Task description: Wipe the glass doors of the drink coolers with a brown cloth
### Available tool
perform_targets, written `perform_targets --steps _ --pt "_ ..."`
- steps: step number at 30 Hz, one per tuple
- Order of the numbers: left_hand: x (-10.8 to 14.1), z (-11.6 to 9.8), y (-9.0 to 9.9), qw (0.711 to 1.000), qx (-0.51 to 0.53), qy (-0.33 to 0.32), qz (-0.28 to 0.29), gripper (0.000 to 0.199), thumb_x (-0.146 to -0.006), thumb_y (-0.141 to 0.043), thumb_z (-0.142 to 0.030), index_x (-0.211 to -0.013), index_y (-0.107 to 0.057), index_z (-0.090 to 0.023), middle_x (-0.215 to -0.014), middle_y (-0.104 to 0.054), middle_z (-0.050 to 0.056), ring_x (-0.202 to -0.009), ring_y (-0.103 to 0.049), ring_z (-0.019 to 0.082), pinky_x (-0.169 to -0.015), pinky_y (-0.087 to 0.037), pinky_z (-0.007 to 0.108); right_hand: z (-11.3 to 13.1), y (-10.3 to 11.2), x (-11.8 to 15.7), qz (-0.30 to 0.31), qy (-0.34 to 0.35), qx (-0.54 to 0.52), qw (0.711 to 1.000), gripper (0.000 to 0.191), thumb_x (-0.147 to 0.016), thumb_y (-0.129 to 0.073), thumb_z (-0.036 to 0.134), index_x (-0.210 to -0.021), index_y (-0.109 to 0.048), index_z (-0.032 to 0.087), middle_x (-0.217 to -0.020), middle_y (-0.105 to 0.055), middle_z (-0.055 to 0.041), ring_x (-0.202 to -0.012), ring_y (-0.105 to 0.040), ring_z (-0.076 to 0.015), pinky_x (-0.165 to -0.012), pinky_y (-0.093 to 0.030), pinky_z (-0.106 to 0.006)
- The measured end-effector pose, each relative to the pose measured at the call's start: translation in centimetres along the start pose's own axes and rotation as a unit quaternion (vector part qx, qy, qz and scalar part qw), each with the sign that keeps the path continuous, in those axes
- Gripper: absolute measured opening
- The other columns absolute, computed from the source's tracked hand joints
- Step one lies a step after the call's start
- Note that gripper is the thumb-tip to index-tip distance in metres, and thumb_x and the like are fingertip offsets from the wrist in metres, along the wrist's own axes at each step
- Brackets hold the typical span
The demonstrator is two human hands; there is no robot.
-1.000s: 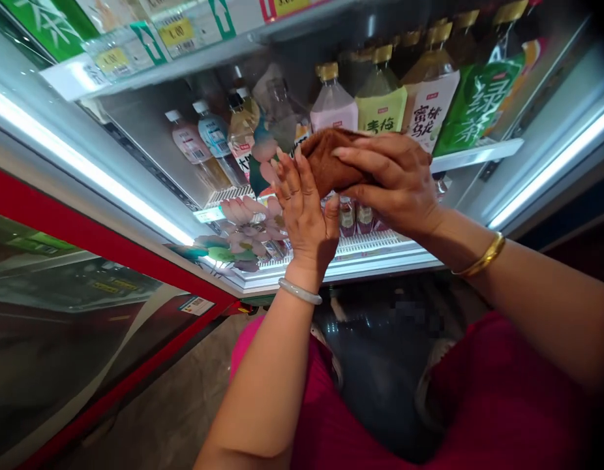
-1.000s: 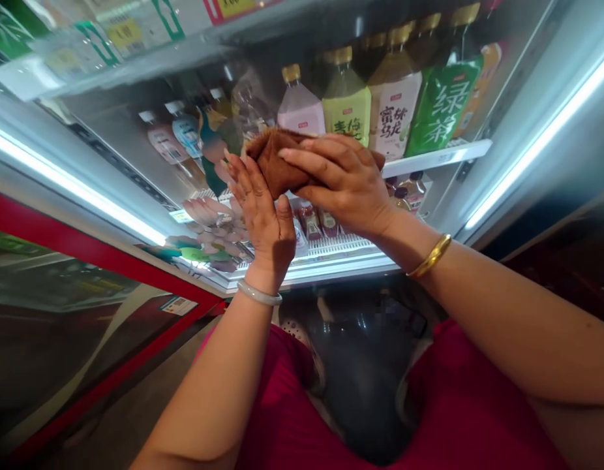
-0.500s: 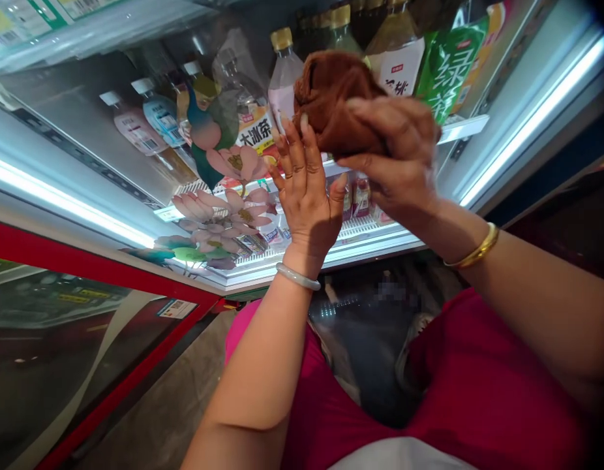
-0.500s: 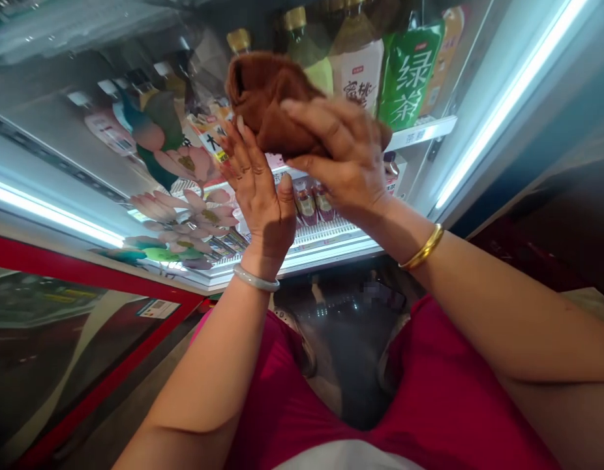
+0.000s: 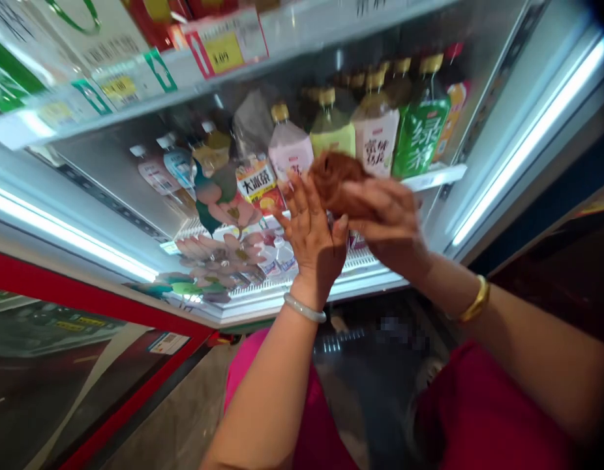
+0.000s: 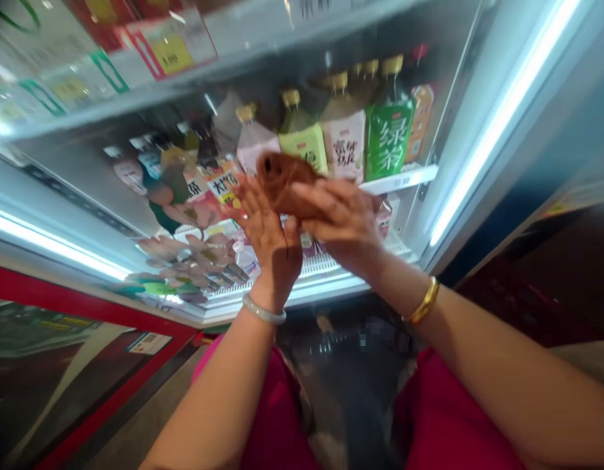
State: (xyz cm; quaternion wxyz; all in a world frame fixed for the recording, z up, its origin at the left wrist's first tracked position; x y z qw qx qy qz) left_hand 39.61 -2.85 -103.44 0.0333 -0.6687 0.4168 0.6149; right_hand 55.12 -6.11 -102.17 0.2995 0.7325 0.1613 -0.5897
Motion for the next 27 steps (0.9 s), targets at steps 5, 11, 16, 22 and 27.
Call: perform_targets --steps 5,11,16,22,27 --pt "0.0 0.0 -0.1 0.999 -0.021 -0.005 -0.043 0.076 -0.109 -0.023 -0.055 -0.171 -0.011 -0.012 -0.178 -0.017 0.02 -0.168 -0.002 0.027 -0.133 0.007 0.057 -1.3 0.2 0.3 0.011 0.036 0.009 0.999 0.022 -0.092 -0.077 0.02 -0.104 -0.079 0.038 -0.136 -0.074 0.0047 -0.131 -0.064 -0.0219 -0.12 -0.051 -0.044" --pt "0.2 -1.2 -1.0 0.999 -0.033 -0.034 -0.024 0.075 -0.108 -0.034 -0.043 -0.171 -0.01 -0.011 -0.176 -0.019 0.022 -0.167 -0.009 0.03 -0.134 0.003 0.06 -1.6 1.3 -0.4 -0.035 -0.04 0.021 0.998 0.021 -0.092 -0.077 0.02 -0.105 -0.079 0.036 -0.138 -0.071 -0.0007 -0.132 -0.063 -0.028 -0.114 -0.055 -0.052" --pt "0.3 -1.4 -1.5 0.999 -0.023 -0.019 -0.03 0.075 -0.109 -0.032 -0.046 -0.171 -0.01 -0.01 -0.175 -0.024 0.024 -0.167 -0.01 0.03 -0.134 0.002 0.061 -1.5 1.0 0.1 -0.018 0.001 0.006 1.0 0.016 -0.092 -0.076 0.018 -0.098 -0.079 0.033 -0.126 -0.077 -0.0006 -0.125 -0.066 -0.0245 -0.112 -0.057 -0.044" --pt "-0.1 -1.8 -1.9 0.998 -0.036 -0.028 -0.035 0.073 -0.11 -0.029 -0.05 -0.171 -0.014 -0.013 -0.174 -0.027 0.024 -0.167 -0.005 0.031 -0.131 0.01 0.065 -3.8 3.2 -0.5 -0.075 -0.075 0.042 0.993 0.023 -0.089 -0.079 0.016 -0.103 -0.081 0.034 -0.137 -0.069 -0.0041 -0.129 -0.064 -0.0297 -0.11 -0.056 -0.052" --pt "-0.4 -1.8 -2.0 0.998 -0.021 -0.015 -0.06 0.075 -0.11 -0.028 -0.055 -0.171 -0.014 -0.015 -0.173 -0.031 0.023 -0.167 -0.014 0.03 -0.132 0.007 0.063 -2.0 1.6 0.3 -0.014 -0.006 0.04 0.999 0.019 -0.091 -0.079 0.021 -0.103 -0.079 0.037 -0.124 -0.078 0.0023 -0.122 -0.068 -0.0216 -0.114 -0.055 -0.04"
Point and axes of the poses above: each hand's wrist, its own x-axis away from the middle knuckle, its own y-axis out of the back of the hand, z = x × y, the point moved 5 cm from there along -x, towards the middle knuckle
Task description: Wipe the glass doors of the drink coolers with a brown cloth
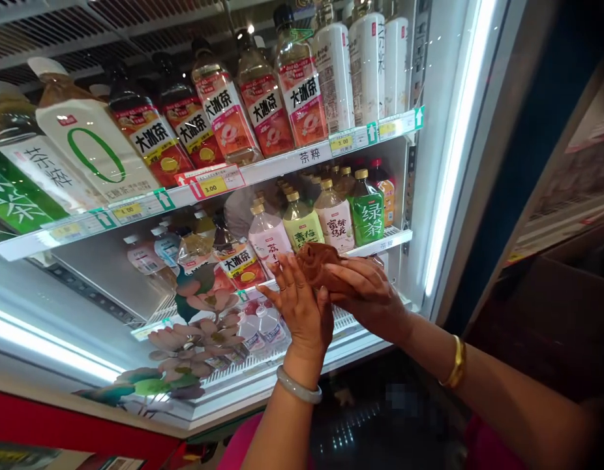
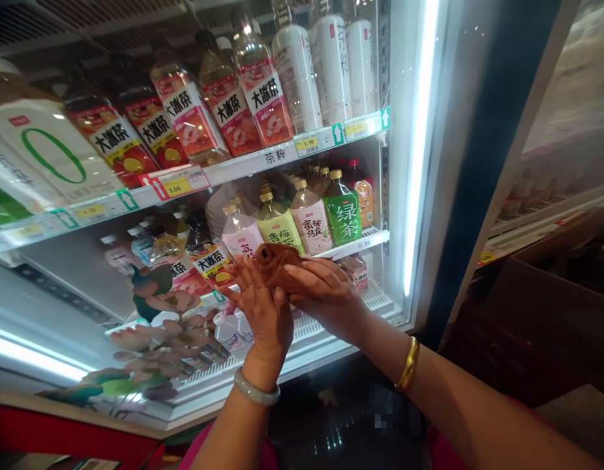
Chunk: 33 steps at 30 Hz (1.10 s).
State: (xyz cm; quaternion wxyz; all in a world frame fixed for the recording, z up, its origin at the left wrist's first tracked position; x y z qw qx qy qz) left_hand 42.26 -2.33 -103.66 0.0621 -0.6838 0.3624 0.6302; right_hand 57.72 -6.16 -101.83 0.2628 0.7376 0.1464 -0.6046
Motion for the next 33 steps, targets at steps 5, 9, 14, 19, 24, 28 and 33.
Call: perform_targets --steps 5,9,14,19,24,28,33 --pt "0.1 0.1 -0.3 1.0 -0.011 -0.001 0.008 0.074 -0.11 -0.025 -0.056 -0.171 -0.016 -0.016 -0.173 -0.031 0.023 -0.168 -0.004 0.027 -0.131 0.012 0.062 -3.5 1.9 -0.5 -0.031 -0.021 0.021 0.999 0.017 -0.089 -0.08 0.022 -0.101 -0.08 0.034 -0.133 -0.073 -0.001 -0.125 -0.066 -0.0262 -0.114 -0.054 -0.052" --pt "0.1 -0.2 -0.3 1.0 -0.009 -0.012 0.003 0.071 -0.111 -0.026 -0.053 -0.171 -0.017 -0.017 -0.175 -0.025 0.022 -0.167 0.0 0.027 -0.129 0.017 0.062 -2.8 2.2 -0.6 -0.053 -0.061 0.021 0.996 0.017 -0.091 -0.077 0.02 -0.101 -0.081 0.034 -0.132 -0.072 -0.0044 -0.126 -0.065 -0.0281 -0.109 -0.057 -0.052" --pt "0.0 -0.3 -0.4 1.0 0.001 0.003 -0.002 0.072 -0.11 -0.028 -0.052 -0.171 -0.013 -0.017 -0.176 -0.024 0.021 -0.167 -0.002 0.027 -0.129 0.017 0.061 -1.6 1.6 -0.5 0.019 0.045 0.02 0.999 0.017 -0.093 -0.075 0.019 -0.097 -0.078 0.035 -0.13 -0.075 0.0038 -0.12 -0.068 -0.0194 -0.119 -0.051 -0.044" --pt "0.1 -1.3 -1.0 1.0 0.011 -0.017 0.017 0.07 -0.109 -0.034 -0.048 -0.171 -0.018 -0.018 -0.175 -0.027 0.019 -0.167 -0.006 0.028 -0.13 0.017 0.06 -6.1 4.0 -0.8 -0.057 -0.102 0.045 0.992 0.023 -0.09 -0.07 0.014 -0.099 -0.081 0.033 -0.138 -0.065 -0.0042 -0.128 -0.063 -0.0302 -0.114 -0.052 -0.058" --pt "0.3 -2.8 -1.9 0.998 -0.005 -0.041 0.048 0.069 -0.109 -0.036 -0.043 -0.17 -0.022 -0.016 -0.171 -0.035 0.021 -0.167 -0.012 0.03 -0.129 0.016 0.063 -2.7 2.2 0.3 -0.04 -0.133 0.056 0.989 0.023 -0.089 -0.07 0.014 -0.099 -0.082 0.032 -0.135 -0.063 -0.008 -0.128 -0.062 -0.031 -0.108 -0.059 -0.054" --pt "0.1 -3.4 -2.1 0.999 -0.011 -0.039 0.035 0.071 -0.108 -0.038 -0.038 -0.171 -0.013 -0.017 -0.174 -0.024 0.022 -0.167 -0.012 0.031 -0.128 0.02 0.064 -3.0 2.2 0.6 -0.017 -0.072 0.049 0.996 0.021 -0.089 -0.074 0.014 -0.096 -0.08 0.034 -0.126 -0.068 -0.0041 -0.12 -0.065 -0.0274 -0.115 -0.052 -0.058" --pt "-0.1 -3.6 -2.1 0.998 -0.016 -0.017 0.051 0.07 -0.105 -0.046 -0.036 -0.17 -0.025 -0.02 -0.175 -0.024 0.019 -0.166 -0.016 0.033 -0.128 0.017 0.064 -7.0 4.2 1.1 -0.06 -0.157 0.045 0.985 0.025 -0.089 -0.067 0.011 -0.098 -0.081 0.03 -0.138 -0.06 -0.0081 -0.127 -0.061 -0.033 -0.109 -0.054 -0.061"
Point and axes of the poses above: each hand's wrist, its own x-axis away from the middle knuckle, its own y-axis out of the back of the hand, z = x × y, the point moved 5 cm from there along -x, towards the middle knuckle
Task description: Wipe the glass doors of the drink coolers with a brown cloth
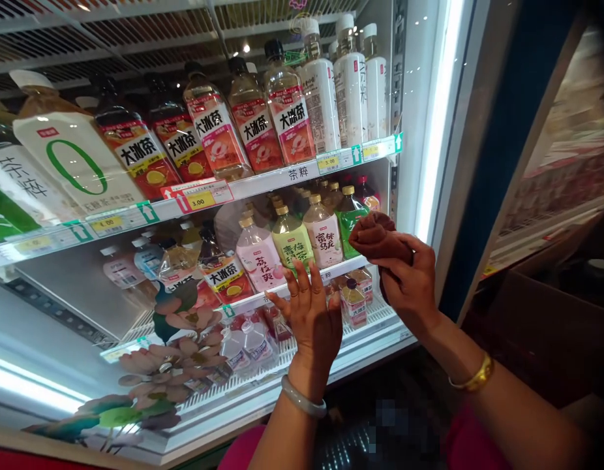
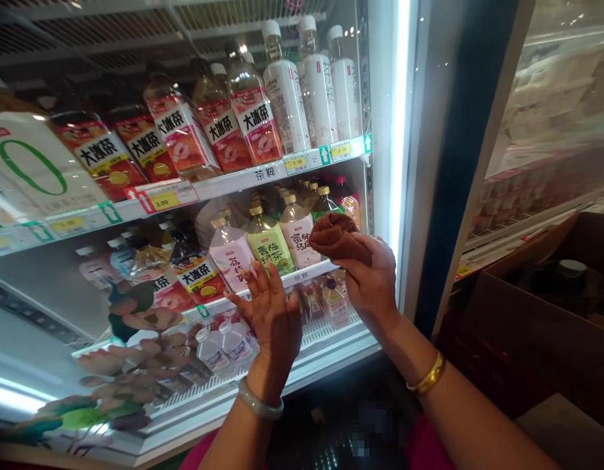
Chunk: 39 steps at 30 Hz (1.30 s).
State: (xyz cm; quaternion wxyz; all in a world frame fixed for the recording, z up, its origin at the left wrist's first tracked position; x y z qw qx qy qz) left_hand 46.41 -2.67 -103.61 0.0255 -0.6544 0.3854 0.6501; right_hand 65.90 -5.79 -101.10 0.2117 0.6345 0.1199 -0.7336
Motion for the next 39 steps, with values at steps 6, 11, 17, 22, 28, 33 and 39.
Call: perform_targets --steps 6,11,17,22,28,33,39 --pt "0.2 -0.7 0.0 1.0 -0.007 -0.019 0.01 0.068 -0.104 -0.045 -0.028 -0.166 -0.031 -0.006 -0.17 -0.03 0.027 -0.165 -0.017 0.037 -0.128 0.008 0.071 4.8 -1.8 1.6 0.05 0.064 -0.024 0.996 0.02 -0.091 -0.07 0.014 -0.094 -0.08 0.031 -0.133 -0.066 -0.0063 -0.126 -0.063 -0.0291 -0.115 -0.053 -0.056" --pt "0.0 -1.4 -0.2 0.999 -0.023 -0.027 0.032 0.068 -0.106 -0.043 -0.025 -0.169 -0.021 -0.009 -0.172 -0.021 0.027 -0.166 -0.01 0.036 -0.126 0.009 0.074 0.1 -0.2 0.3 0.018 0.0 -0.025 1.0 0.025 -0.09 -0.067 0.01 -0.097 -0.081 0.03 -0.135 -0.064 -0.004 -0.128 -0.062 -0.028 -0.121 -0.045 -0.059" --pt "-0.1 -1.6 -0.3 0.999 -0.014 -0.022 0.021 0.07 -0.105 -0.047 -0.023 -0.17 -0.021 -0.015 -0.174 -0.022 0.022 -0.166 -0.007 0.035 -0.126 0.011 0.074 0.8 -0.4 1.3 0.007 -0.044 -0.01 0.999 0.031 -0.09 -0.062 0.007 -0.103 -0.081 0.028 -0.144 -0.054 -0.009 -0.136 -0.056 -0.0303 -0.116 -0.052 -0.055" --pt "0.0 -1.7 -0.5 1.0 -0.009 -0.025 -0.006 0.07 -0.105 -0.046 -0.019 -0.169 -0.019 -0.008 -0.171 -0.027 0.025 -0.166 -0.009 0.034 -0.128 0.009 0.071 4.5 -1.7 1.9 0.05 0.066 -0.021 0.996 0.019 -0.093 -0.068 0.013 -0.091 -0.079 0.027 -0.132 -0.065 -0.0066 -0.125 -0.062 -0.0257 -0.118 -0.05 -0.055" --pt "-0.2 -2.0 -0.5 1.0 -0.007 -0.015 0.003 0.073 -0.105 -0.05 -0.023 -0.17 -0.016 -0.016 -0.174 -0.016 0.022 -0.166 -0.009 0.035 -0.127 0.011 0.072 0.0 0.3 0.4 0.023 0.008 -0.007 1.0 0.025 -0.089 -0.067 0.008 -0.098 -0.08 0.028 -0.138 -0.058 -0.0077 -0.131 -0.059 -0.0297 -0.119 -0.047 -0.06" --pt "-0.2 -1.9 -0.7 1.0 0.003 -0.01 -0.012 0.073 -0.105 -0.045 -0.018 -0.17 -0.014 -0.012 -0.173 -0.021 0.024 -0.165 -0.012 0.035 -0.126 0.013 0.072 4.0 -1.2 2.5 0.068 0.04 -0.012 0.997 0.018 -0.092 -0.067 0.013 -0.097 -0.079 0.025 -0.138 -0.059 -0.0112 -0.131 -0.059 -0.0297 -0.113 -0.054 -0.054" --pt "-0.1 -2.0 -0.5 1.0 0.008 0.0 0.0 0.07 -0.105 -0.044 -0.02 -0.17 -0.018 -0.014 -0.176 -0.016 0.019 -0.166 -0.007 0.03 -0.13 0.012 0.065 1.7 -0.5 1.2 0.055 0.068 -0.019 0.996 0.026 -0.087 -0.066 0.009 -0.099 -0.079 0.028 -0.131 -0.062 -0.0066 -0.125 -0.062 -0.0276 -0.119 -0.047 -0.058"
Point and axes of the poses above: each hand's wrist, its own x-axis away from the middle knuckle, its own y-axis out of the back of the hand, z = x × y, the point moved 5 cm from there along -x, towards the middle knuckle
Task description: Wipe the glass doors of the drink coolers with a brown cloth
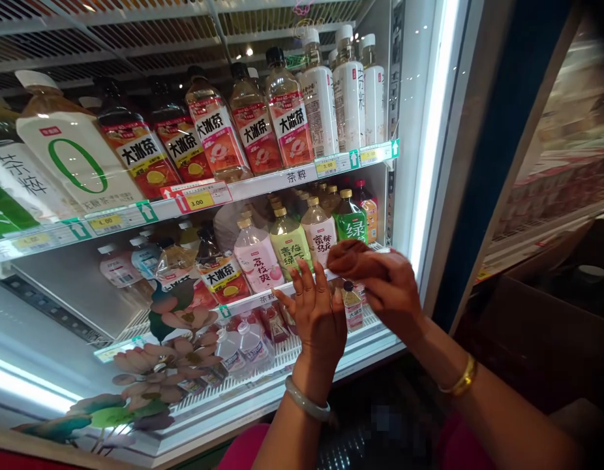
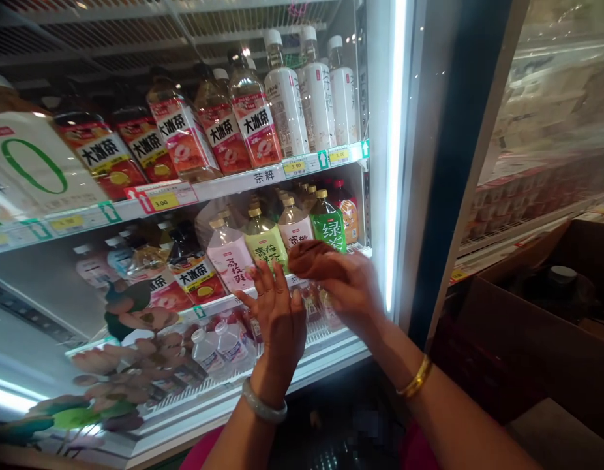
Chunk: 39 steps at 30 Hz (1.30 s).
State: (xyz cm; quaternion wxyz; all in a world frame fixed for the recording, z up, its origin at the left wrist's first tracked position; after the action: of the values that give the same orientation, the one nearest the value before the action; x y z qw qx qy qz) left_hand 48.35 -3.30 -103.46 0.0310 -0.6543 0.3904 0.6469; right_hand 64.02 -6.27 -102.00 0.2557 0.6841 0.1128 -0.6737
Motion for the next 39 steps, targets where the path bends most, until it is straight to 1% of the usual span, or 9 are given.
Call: perform_targets --steps 4,10,13,16,24,26,30,32,39 --pt "0.0 0.0 0.2 1.0 0.003 -0.013 0.006 0.07 -0.106 -0.045 -0.021 -0.17 -0.018 -0.016 -0.176 -0.013 0.019 -0.167 -0.003 0.03 -0.129 0.013 0.065 -1.4 0.9 -0.1 -0.045 -0.111 0.016 0.993 0.029 -0.087 -0.063 0.007 -0.104 -0.079 0.023 -0.141 -0.052 -0.0109 -0.134 -0.057 -0.0314 -0.113 -0.053 -0.053" --pt "-0.1 0.2 0.1 1.0 0.012 -0.005 0.002 0.073 -0.105 -0.043 -0.018 -0.171 -0.011 -0.014 -0.175 -0.021 0.021 -0.166 -0.009 0.032 -0.128 0.012 0.07 2.9 -0.9 0.5 0.067 0.048 -0.015 0.996 0.017 -0.091 -0.064 0.016 -0.09 -0.079 0.025 -0.128 -0.063 -0.009 -0.118 -0.063 -0.0267 -0.116 -0.051 -0.053" --pt "0.0 0.0 0.1 1.0 0.002 -0.002 0.012 0.071 -0.104 -0.045 -0.02 -0.17 -0.018 -0.017 -0.176 -0.018 0.019 -0.167 -0.008 0.032 -0.128 0.012 0.069 0.1 0.4 0.0 0.034 0.031 0.007 0.999 0.018 -0.087 -0.067 0.015 -0.09 -0.079 0.027 -0.126 -0.063 -0.0065 -0.116 -0.064 -0.0274 -0.114 -0.051 -0.053" --pt "0.0 -0.1 0.2 1.0 -0.007 0.0 0.017 0.069 -0.104 -0.047 -0.021 -0.169 -0.024 -0.018 -0.176 -0.022 0.017 -0.167 -0.008 0.032 -0.129 0.011 0.067 -2.5 1.6 -0.2 -0.027 -0.061 0.032 0.997 0.02 -0.083 -0.067 0.011 -0.092 -0.079 0.024 -0.133 -0.058 -0.0088 -0.121 -0.062 -0.0311 -0.106 -0.055 -0.052" --pt "-0.1 -0.1 0.0 1.0 -0.009 0.018 0.0 0.07 -0.103 -0.047 -0.017 -0.169 -0.025 -0.015 -0.174 -0.026 0.018 -0.166 -0.016 0.033 -0.13 0.01 0.066 2.8 -1.0 0.4 0.065 0.045 -0.002 0.997 0.017 -0.088 -0.066 0.021 -0.095 -0.079 0.031 -0.127 -0.063 -0.0054 -0.117 -0.064 -0.0262 -0.117 -0.05 -0.055" --pt "-0.1 -0.2 0.0 1.0 -0.013 0.016 0.01 0.07 -0.102 -0.051 -0.02 -0.168 -0.027 -0.017 -0.175 -0.025 0.018 -0.166 -0.015 0.034 -0.13 0.01 0.067 0.7 -0.1 0.0 0.047 0.035 0.016 0.998 0.02 -0.086 -0.067 0.02 -0.096 -0.079 0.031 -0.127 -0.063 -0.0054 -0.117 -0.063 -0.0279 -0.116 -0.05 -0.056" --pt "-0.1 -0.2 0.1 1.0 -0.016 0.002 0.008 0.069 -0.103 -0.052 -0.024 -0.168 -0.028 -0.02 -0.176 -0.025 0.015 -0.167 -0.01 0.032 -0.13 0.013 0.065 -6.3 2.8 0.1 -0.083 -0.138 0.067 0.985 0.013 -0.082 -0.065 0.016 -0.087 -0.075 0.023 -0.131 -0.057 -0.0111 -0.121 -0.063 -0.0336 -0.104 -0.056 -0.055" --pt "-0.1 -0.2 0.0 1.0 -0.018 -0.004 0.001 0.07 -0.104 -0.051 -0.024 -0.169 -0.026 -0.021 -0.176 -0.025 0.014 -0.167 -0.009 0.03 -0.13 0.014 0.064 -7.5 3.3 0.6 -0.123 -0.184 0.075 0.972 0.011 -0.082 -0.063 0.015 -0.084 -0.073 0.02 -0.132 -0.055 -0.014 -0.121 -0.063 -0.0344 -0.104 -0.056 -0.054" --pt "-0.1 -0.4 -0.2 1.0 -0.016 -0.002 -0.01 0.073 -0.103 -0.049 -0.019 -0.17 -0.02 -0.019 -0.175 -0.021 0.018 -0.166 -0.01 0.035 -0.128 0.013 0.07 0.9 -0.7 0.3 0.056 -0.024 0.005 0.998 0.016 -0.088 -0.065 0.02 -0.088 -0.078 0.029 -0.118 -0.069 -0.0051 -0.113 -0.065 -0.0262 -0.11 -0.053 -0.049"
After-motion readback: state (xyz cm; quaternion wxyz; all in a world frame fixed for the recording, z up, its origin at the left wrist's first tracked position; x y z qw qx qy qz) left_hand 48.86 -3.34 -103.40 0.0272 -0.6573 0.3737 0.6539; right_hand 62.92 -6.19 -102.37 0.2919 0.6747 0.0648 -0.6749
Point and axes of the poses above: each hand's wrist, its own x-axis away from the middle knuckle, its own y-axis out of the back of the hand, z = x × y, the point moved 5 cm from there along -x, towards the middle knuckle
